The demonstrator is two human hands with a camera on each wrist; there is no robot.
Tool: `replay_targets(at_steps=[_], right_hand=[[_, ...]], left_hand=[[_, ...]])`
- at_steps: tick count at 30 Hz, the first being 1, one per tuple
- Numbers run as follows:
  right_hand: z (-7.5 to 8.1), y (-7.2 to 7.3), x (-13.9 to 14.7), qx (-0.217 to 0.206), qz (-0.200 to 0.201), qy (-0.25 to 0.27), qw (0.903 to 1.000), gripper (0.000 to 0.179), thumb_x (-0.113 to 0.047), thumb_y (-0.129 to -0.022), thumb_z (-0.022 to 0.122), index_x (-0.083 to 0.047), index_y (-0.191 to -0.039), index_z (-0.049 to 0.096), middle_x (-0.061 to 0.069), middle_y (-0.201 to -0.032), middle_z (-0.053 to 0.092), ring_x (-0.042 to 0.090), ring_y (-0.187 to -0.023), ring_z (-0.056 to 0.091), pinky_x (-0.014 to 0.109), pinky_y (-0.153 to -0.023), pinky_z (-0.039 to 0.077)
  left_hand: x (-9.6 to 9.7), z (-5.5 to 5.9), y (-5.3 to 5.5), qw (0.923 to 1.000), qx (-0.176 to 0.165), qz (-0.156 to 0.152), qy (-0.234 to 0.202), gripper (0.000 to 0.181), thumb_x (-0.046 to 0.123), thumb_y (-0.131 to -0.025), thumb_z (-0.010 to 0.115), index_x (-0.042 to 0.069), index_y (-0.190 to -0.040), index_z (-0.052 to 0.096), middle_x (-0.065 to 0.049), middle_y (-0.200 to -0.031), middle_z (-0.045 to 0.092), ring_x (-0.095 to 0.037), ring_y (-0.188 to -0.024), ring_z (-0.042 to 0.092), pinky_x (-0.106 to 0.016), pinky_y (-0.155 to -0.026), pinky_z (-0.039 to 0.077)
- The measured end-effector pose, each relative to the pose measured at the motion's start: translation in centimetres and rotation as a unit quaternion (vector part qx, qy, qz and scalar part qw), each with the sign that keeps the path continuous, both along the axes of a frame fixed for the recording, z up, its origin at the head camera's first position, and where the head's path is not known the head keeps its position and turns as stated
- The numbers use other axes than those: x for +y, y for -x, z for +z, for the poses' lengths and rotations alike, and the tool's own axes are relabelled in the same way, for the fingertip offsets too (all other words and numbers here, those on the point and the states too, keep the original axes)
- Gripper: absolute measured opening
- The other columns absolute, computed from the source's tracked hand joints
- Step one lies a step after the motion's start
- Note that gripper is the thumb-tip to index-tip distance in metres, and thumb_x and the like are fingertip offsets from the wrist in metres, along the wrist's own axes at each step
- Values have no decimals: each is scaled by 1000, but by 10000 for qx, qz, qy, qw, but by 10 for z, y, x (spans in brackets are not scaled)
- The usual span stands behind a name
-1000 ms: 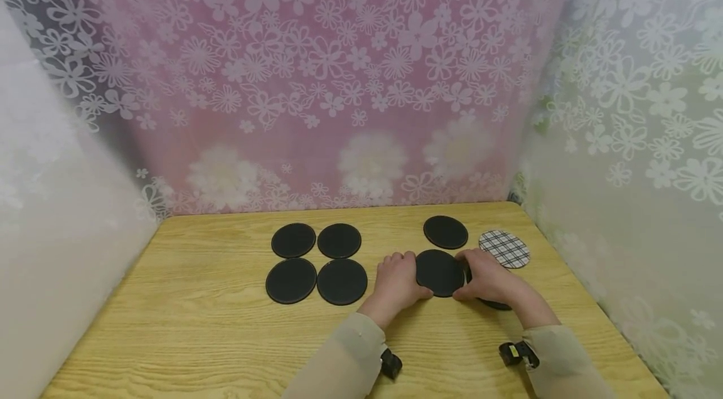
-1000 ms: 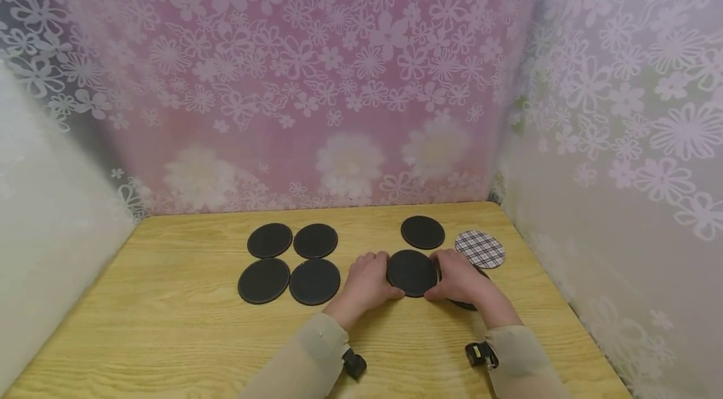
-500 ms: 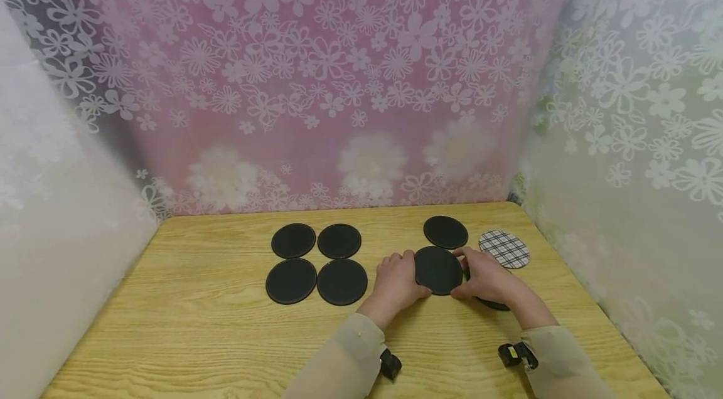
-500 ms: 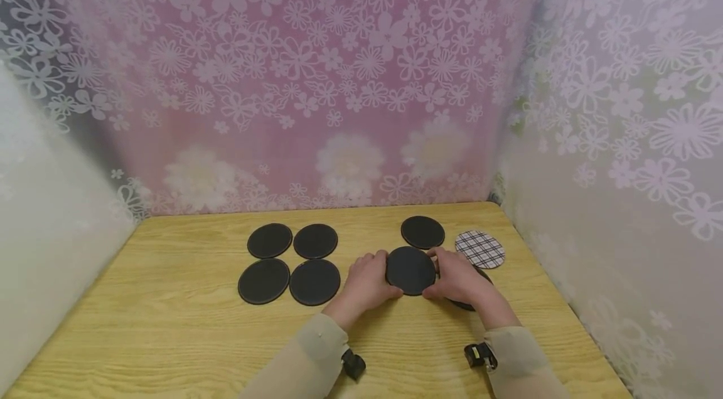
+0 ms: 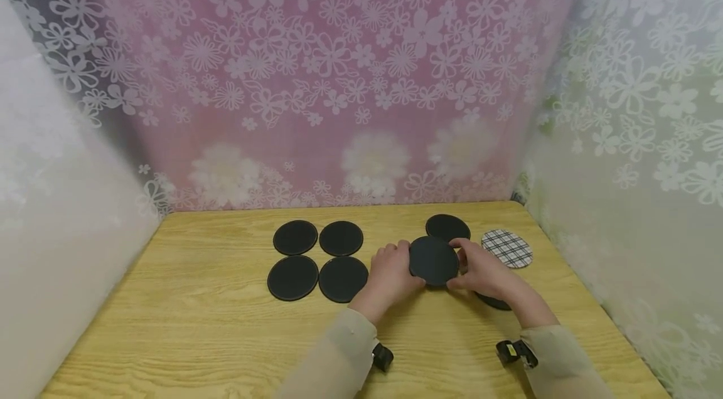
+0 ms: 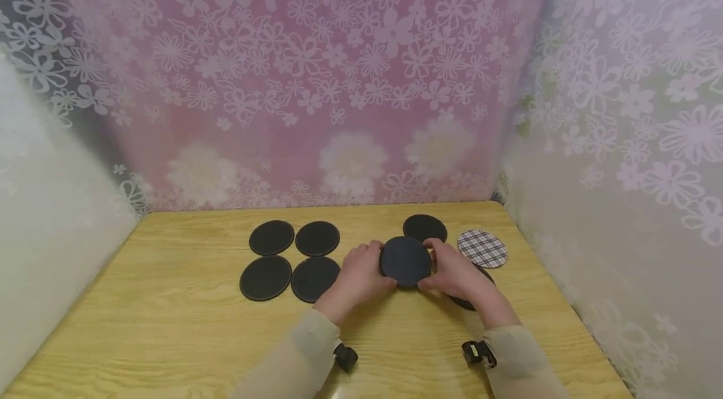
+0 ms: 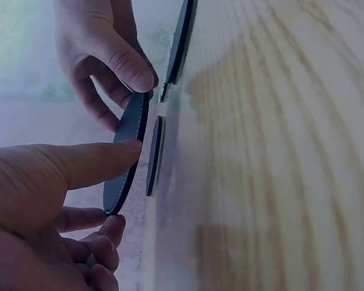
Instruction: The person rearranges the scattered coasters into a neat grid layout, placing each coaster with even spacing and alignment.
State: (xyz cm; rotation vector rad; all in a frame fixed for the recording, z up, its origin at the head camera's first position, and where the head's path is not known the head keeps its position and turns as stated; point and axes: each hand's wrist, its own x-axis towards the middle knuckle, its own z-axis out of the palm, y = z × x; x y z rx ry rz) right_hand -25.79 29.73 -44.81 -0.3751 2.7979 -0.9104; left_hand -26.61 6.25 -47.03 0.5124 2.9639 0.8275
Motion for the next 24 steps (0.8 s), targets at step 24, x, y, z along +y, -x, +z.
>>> replay_targets(at_steps=[24], right_hand=[[-1, 27, -62, -76, 489, 340, 9982, 83, -9, -86, 97, 6, -152, 48, 14, -113, 62, 21, -86, 57, 44, -83, 50]], left_hand=[[-70, 8, 4, 9992, -133, 280, -249, 80, 35, -89, 96, 5, -154, 59, -21, -140, 66, -45, -133, 59, -65, -116, 42]])
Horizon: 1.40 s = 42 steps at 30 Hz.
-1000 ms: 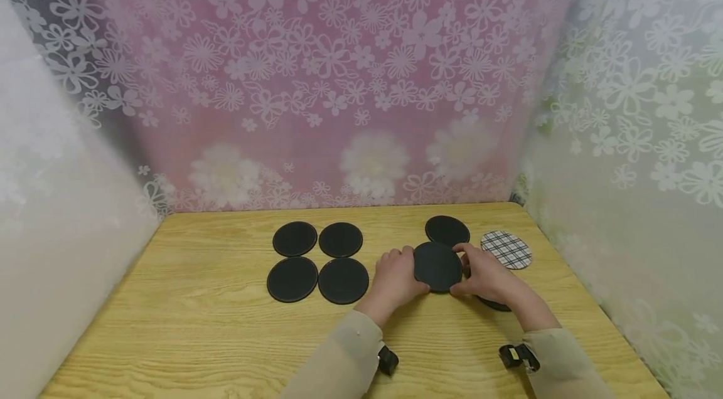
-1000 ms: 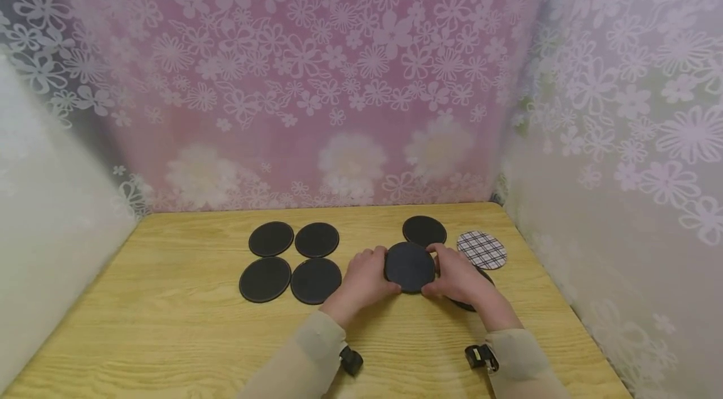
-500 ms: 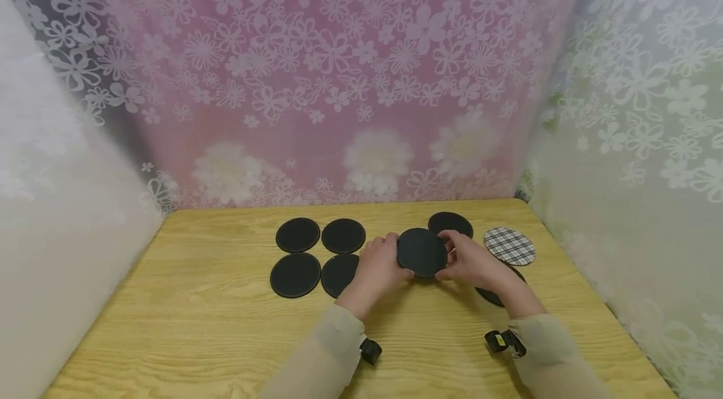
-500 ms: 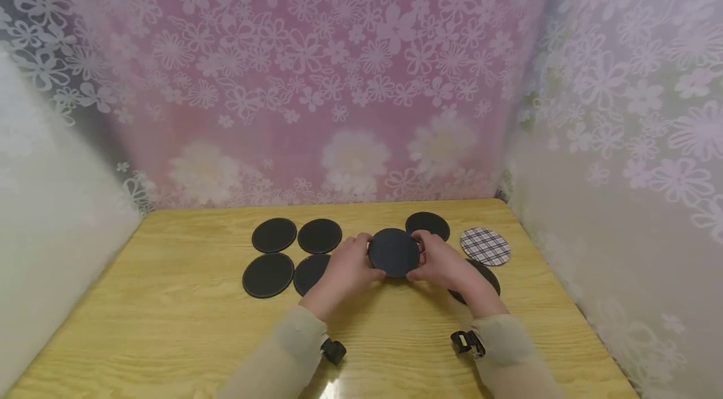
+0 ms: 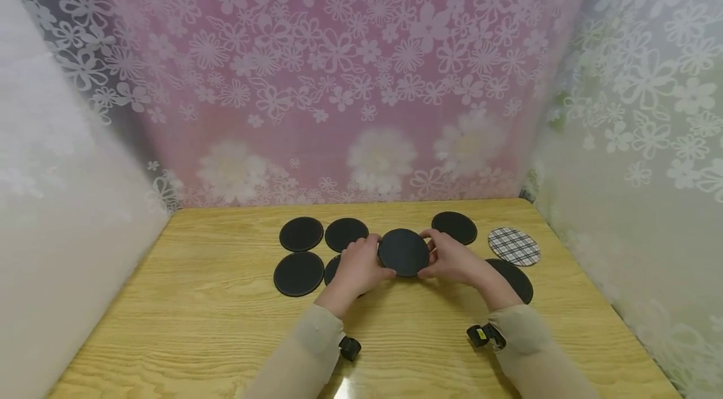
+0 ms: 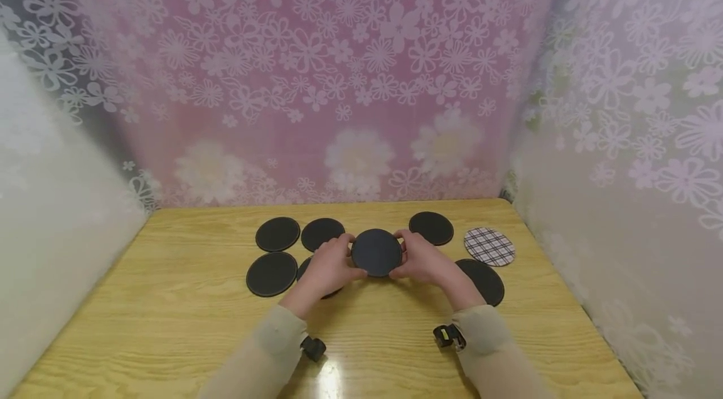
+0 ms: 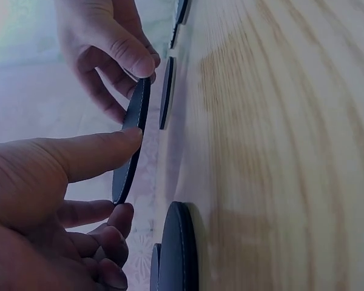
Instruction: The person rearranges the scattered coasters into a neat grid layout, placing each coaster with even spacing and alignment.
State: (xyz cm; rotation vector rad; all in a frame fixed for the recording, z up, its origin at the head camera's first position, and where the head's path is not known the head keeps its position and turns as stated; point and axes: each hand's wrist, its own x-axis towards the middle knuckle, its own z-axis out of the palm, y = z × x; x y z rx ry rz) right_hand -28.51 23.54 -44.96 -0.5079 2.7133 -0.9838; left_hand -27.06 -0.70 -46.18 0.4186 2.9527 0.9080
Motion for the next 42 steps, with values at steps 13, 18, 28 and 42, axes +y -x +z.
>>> replay_targets(at_steps=[13, 18, 28, 42], right_hand=[[-1, 4, -6, -102, 166, -43, 9998, 84, -10, -85, 97, 6, -152, 49, 12, -113, 63, 20, -88, 59, 42, -84, 51], [-6, 4, -7, -116, 190, -55, 9997, 83, -9, -84, 98, 7, -150, 51, 11, -111, 65, 20, -88, 59, 41, -83, 52], [-9, 2, -12, -145, 102, -355, 9992, 85, -11, -82, 100, 6, -149, 50, 11, -113, 68, 22, -91, 60, 44, -86, 53], [-15, -1, -10, -136, 198, -579, 9980, 81, -13, -82, 100, 8, -145, 55, 14, -119, 64, 24, -99, 59, 46, -92, 54]], left_hand=[[-15, 0, 4, 9997, -70, -249, -10, 79, 33, -88, 98, 2, -150, 61, -14, -118, 72, -41, -123, 66, -56, -107, 52], [-16, -18, 13, 9993, 117, -365, 37, 76, 34, -86, 98, 0, -145, 63, -16, -118, 73, -43, -117, 67, -59, -106, 51], [-17, -65, 36, 9989, 341, -327, 40, 81, 41, -80, 101, 6, -143, 65, -12, -120, 75, -43, -114, 67, -65, -105, 49], [-14, -16, 1, 9964, 222, -441, 683, 52, 35, -86, 98, 6, -122, 75, -10, -105, 70, -37, -103, 66, -58, -94, 52]])
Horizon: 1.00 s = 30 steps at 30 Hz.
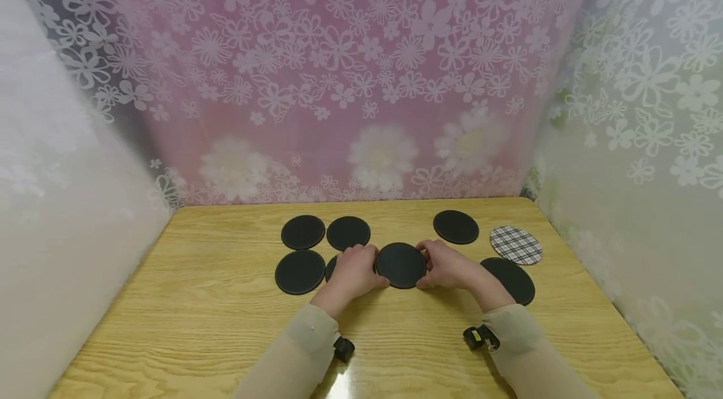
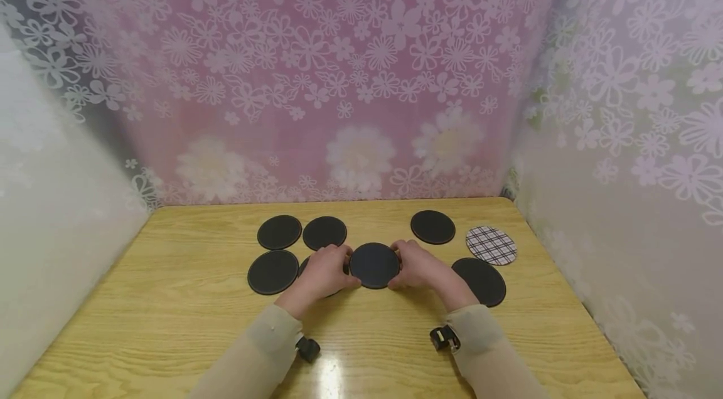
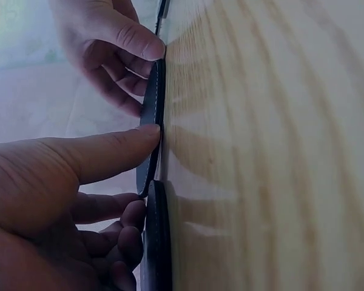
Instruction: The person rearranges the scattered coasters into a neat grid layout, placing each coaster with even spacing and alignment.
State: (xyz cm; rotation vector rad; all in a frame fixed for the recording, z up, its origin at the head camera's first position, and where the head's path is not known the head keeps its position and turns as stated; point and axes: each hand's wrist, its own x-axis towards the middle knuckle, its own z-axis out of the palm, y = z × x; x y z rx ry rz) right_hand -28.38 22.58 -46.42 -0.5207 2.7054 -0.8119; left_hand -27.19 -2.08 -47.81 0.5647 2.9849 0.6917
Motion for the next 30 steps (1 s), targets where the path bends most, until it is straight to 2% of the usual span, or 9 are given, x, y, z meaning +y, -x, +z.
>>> replay_targets(at_steps=[5, 10, 12, 14, 18, 19, 21, 25, 30], right_hand=[[2, -2, 2, 34, 165, -85, 9998, 77, -16, -83, 99, 10, -143, 58, 14, -116, 57, 24, -97, 54, 44, -90, 50], [1, -1, 3, -4, 199, -107, 9997, 76, -17, -84, 99, 8, -144, 60, 10, -111, 55, 23, -96, 51, 43, -88, 47], [0, -1, 3, -9, 215, -98, 9997, 76, -17, -84, 99, 8, -144, 60, 9, -110, 54, 23, -96, 51, 43, -87, 47], [0, -1, 4, 1, 255, -87, 9996, 75, -17, -84, 99, 8, -144, 60, 9, -110, 54, 23, -95, 51, 43, -86, 47], [1, -2, 5, -50, 276, -88, 9996, 74, -16, -85, 98, 8, -144, 59, 9, -111, 55, 23, -96, 51, 44, -88, 48], [2, -2, 6, -81, 269, -76, 9996, 74, -15, -85, 98, 8, -144, 59, 9, -112, 55, 22, -96, 51, 44, -89, 48], [3, -2, 6, -145, 285, -56, 9995, 73, -14, -86, 97, 9, -143, 59, 9, -113, 56, 23, -97, 52, 44, -90, 49], [5, -3, 8, -233, 277, -10, 9993, 70, -14, -86, 97, 8, -141, 60, 9, -115, 57, 23, -98, 53, 45, -92, 50], [5, -3, 8, -225, 302, 14, 9993, 68, -13, -85, 97, 7, -139, 60, 9, -114, 58, 23, -98, 53, 45, -91, 51]], left_hand=[[-2, 0, 3, 9999, 1, -120, 53, 49, 35, -84, 99, 6, -118, 77, -9, -100, 70, -36, -100, 66, -59, -91, 53], [-6, -22, 20, 9996, -49, -261, -68, 55, 37, -82, 100, 9, -124, 78, -6, -103, 70, -34, -100, 65, -59, -92, 53], [-7, -21, 19, 9996, -95, -279, -27, 57, 38, -83, 99, 10, -127, 77, -5, -105, 71, -33, -102, 65, -59, -94, 53], [-7, -8, 11, 9993, -236, -272, -33, 58, 36, -83, 100, 9, -129, 77, -6, -107, 71, -33, -105, 65, -59, -98, 52], [-9, -27, 23, 9992, -115, -367, 83, 59, 43, -84, 98, 14, -130, 77, -3, -108, 70, -29, -103, 65, -56, -94, 52], [-10, -27, 23, 9992, -112, -379, 73, 60, 43, -84, 98, 13, -131, 77, -3, -109, 71, -30, -104, 65, -56, -94, 52], [-10, -26, 22, 9991, -100, -400, 85, 61, 44, -84, 98, 13, -132, 77, -4, -111, 71, -32, -106, 65, -58, -94, 53], [-8, 5, 2, 9989, -193, -366, 218, 64, 38, -84, 100, 8, -136, 76, -10, -117, 72, -37, -114, 66, -60, -100, 52], [-8, 5, 1, 9986, -185, -416, 273, 66, 37, -83, 100, 7, -136, 75, -10, -119, 71, -37, -115, 66, -61, -102, 51]])
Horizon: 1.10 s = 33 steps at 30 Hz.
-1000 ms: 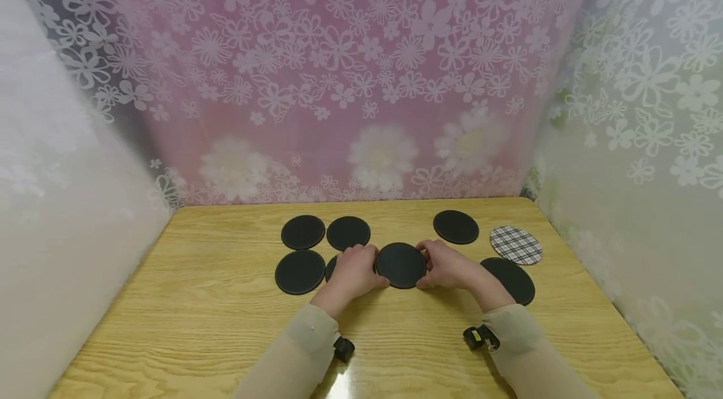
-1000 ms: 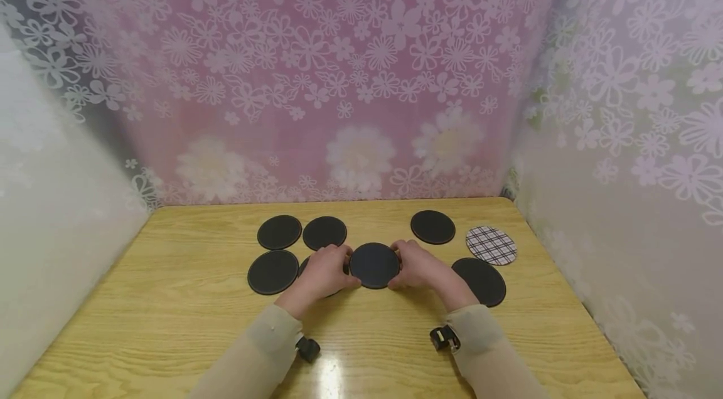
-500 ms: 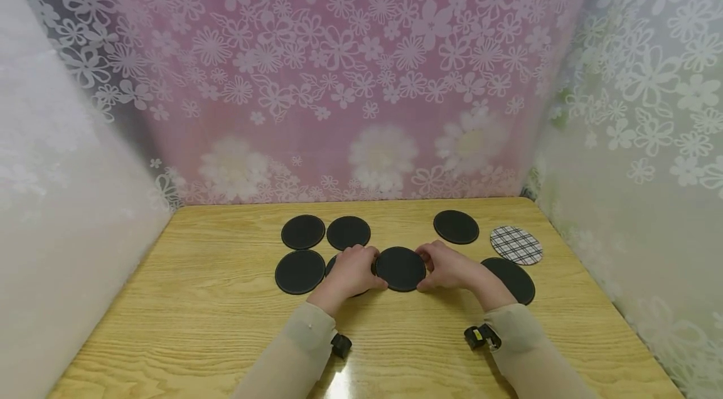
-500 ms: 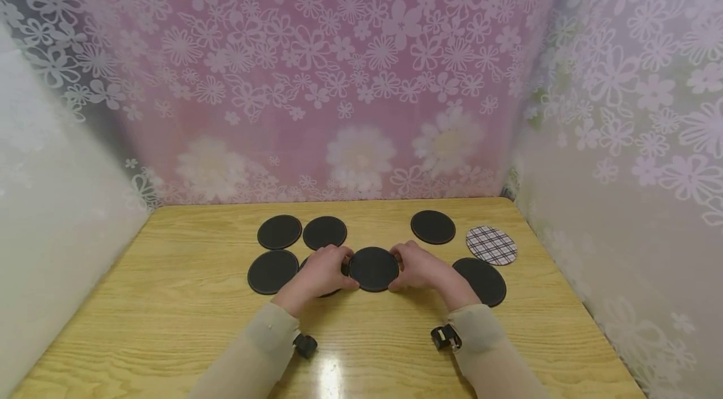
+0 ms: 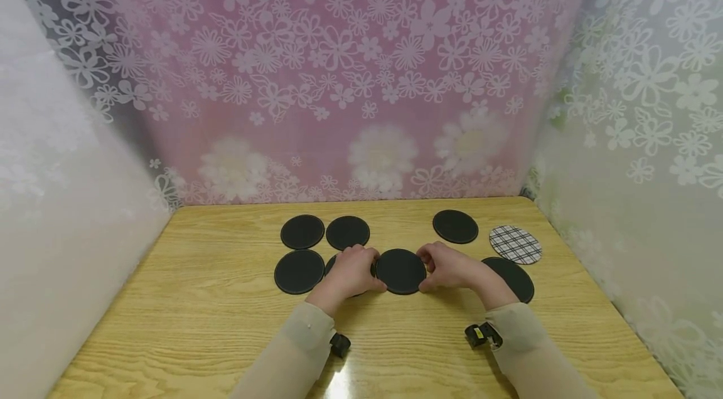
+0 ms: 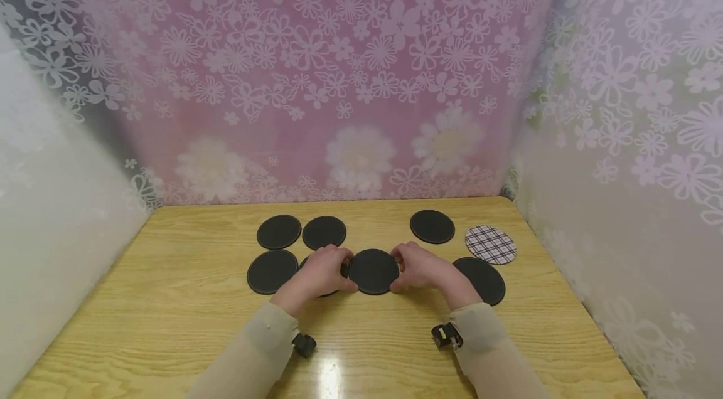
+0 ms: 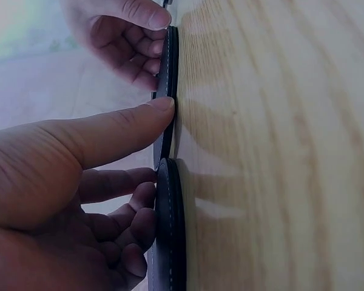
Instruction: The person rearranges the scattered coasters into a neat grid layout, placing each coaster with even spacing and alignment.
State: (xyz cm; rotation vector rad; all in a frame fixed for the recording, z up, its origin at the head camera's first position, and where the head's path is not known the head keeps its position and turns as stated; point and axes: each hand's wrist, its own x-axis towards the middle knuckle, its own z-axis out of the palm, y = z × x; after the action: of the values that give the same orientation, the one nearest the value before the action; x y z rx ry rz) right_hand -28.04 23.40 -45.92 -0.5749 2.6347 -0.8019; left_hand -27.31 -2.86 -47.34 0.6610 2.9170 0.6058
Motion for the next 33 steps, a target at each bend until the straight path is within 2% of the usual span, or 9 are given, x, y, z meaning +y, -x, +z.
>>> replay_targets(at_steps=[4, 5, 10, 18, 19, 25, 32, 33], right_hand=[[0, 0, -1, 2, 27, 18, 10000, 68, -13, -84, 97, 7, -138, 60, 9, -112, 58, 23, -98, 53, 44, -91, 50], [0, 0, -1, -8, 18, 12, 10000, 68, -13, -85, 97, 7, -138, 60, 9, -112, 58, 23, -98, 53, 44, -91, 50], [0, 0, -2, 38, 85, 19, 10000, 71, -13, -85, 97, 8, -141, 59, 9, -111, 57, 23, -98, 52, 44, -91, 49], [0, 0, -4, 117, 144, -43, 9998, 73, -15, -84, 98, 8, -141, 60, 7, -109, 57, 22, -98, 51, 42, -90, 48], [0, 0, -4, 111, 140, -43, 9998, 73, -15, -84, 98, 7, -141, 60, 7, -109, 57, 22, -98, 51, 42, -90, 48], [0, -1, -4, 100, 136, -22, 9999, 73, -15, -84, 99, 7, -141, 60, 8, -109, 57, 22, -97, 51, 42, -89, 48], [0, -2, -2, 137, 119, 16, 9998, 73, -15, -84, 99, 7, -142, 60, 8, -110, 57, 22, -97, 51, 43, -90, 49], [0, -2, -2, 133, 117, 19, 9998, 73, -15, -84, 99, 7, -142, 60, 8, -110, 58, 22, -98, 52, 43, -91, 49]], left_hand=[[-2, -3, 3, 9999, -35, -74, -117, 64, 35, -83, 100, 6, -134, 75, -11, -117, 70, -37, -112, 65, -64, -98, 51], [-3, -12, 8, 9999, 17, -94, -111, 64, 36, -83, 100, 6, -133, 75, -11, -116, 70, -37, -111, 65, -64, -97, 51], [-4, -6, 4, 9997, -94, -117, -185, 63, 33, -85, 99, 5, -135, 73, -11, -119, 70, -37, -114, 64, -63, -103, 51], [-6, -5, 2, 9996, 12, -212, -203, 65, 37, -85, 99, 6, -136, 73, -10, -119, 69, -35, -114, 64, -60, -104, 51], [-4, 4, -3, 9997, -89, -158, -183, 63, 32, -85, 99, 5, -135, 73, -11, -117, 70, -36, -114, 64, -61, -104, 51], [-3, 2, 0, 9999, -83, -121, -79, 65, 33, -84, 100, 5, -136, 73, -9, -119, 70, -35, -115, 64, -60, -105, 50], [-3, 5, -2, 9996, -220, -129, -113, 65, 33, -87, 98, 5, -139, 71, -11, -122, 69, -37, -119, 63, -63, -109, 48], [-3, 1, 0, 9997, -171, -154, -124, 66, 36, -87, 97, 6, -140, 71, -11, -123, 68, -37, -119, 63, -63, -108, 48]])
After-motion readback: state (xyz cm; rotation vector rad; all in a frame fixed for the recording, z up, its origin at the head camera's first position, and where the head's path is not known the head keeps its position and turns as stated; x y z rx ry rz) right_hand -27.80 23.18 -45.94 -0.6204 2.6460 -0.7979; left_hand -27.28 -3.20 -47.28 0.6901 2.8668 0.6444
